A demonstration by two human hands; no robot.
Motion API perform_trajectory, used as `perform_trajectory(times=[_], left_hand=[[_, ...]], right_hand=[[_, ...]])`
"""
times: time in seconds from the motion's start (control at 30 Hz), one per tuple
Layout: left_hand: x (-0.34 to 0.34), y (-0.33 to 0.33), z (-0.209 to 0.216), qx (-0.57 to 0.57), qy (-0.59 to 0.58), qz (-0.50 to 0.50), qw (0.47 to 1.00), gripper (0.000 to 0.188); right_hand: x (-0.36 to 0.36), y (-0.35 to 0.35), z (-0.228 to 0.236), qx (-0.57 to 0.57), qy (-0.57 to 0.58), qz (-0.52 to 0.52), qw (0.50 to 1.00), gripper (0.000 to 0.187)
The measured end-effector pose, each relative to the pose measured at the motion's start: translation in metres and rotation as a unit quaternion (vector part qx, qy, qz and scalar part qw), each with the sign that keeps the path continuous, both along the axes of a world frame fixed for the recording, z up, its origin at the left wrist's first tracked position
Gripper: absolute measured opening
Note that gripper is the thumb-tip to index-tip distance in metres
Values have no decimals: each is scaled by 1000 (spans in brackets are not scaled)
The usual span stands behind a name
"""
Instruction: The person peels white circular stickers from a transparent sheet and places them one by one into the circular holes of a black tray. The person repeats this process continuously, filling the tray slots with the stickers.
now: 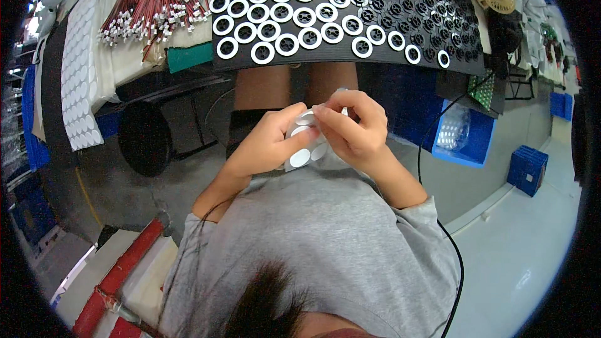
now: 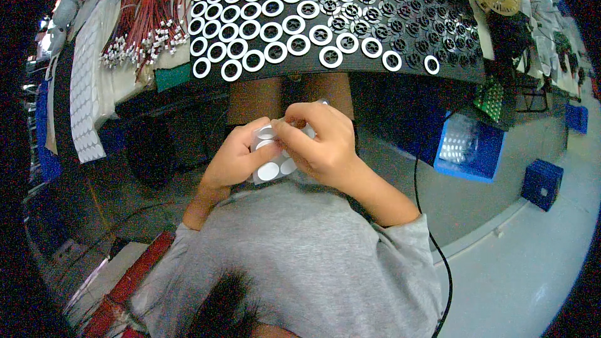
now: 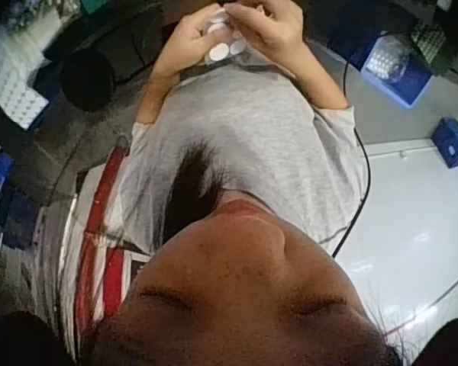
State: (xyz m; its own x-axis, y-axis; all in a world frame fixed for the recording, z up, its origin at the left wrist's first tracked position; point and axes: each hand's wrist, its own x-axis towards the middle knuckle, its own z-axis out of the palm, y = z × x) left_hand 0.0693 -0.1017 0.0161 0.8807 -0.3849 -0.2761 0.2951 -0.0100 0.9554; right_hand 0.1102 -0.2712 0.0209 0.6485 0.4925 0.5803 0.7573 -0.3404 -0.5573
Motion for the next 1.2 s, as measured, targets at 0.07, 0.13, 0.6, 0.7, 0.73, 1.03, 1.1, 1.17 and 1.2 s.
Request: perform_trajectory(times=[0.07,0.13,0.6,0.7,0.73,1.03,1.1,1.17,1.2], left_hand=[[-1,0,0,-21,5,13,1000,15],[-2,1,0,-49,31,24,998,11],[-2,4,1,36,-1,10,999,11],[3,-3,4,91,-77,-40,992,13],[3,-3,4,116,-79,-38,989,15],[0,14,0,154,2,28,988,19],[-2,16,-3,144,0,37,989,19],[-3,17,-5,132,-3,41,990,19],[-2,16,-4,128,5,40,991,19]], right_hand=[[1,2,-5,13,-24,12,1000,27],[0,4,-7,30,-36,23,999,27],[-1,-26,20,51,293,151,943,12],[5,-39,25,26,303,138,943,9],[7,-43,28,21,302,134,944,8],[57,-110,31,3,141,-273,952,7],[67,-120,21,-26,123,-299,946,8],[74,-124,14,-43,107,-319,941,8],[76,-125,11,-50,100,-327,938,9]])
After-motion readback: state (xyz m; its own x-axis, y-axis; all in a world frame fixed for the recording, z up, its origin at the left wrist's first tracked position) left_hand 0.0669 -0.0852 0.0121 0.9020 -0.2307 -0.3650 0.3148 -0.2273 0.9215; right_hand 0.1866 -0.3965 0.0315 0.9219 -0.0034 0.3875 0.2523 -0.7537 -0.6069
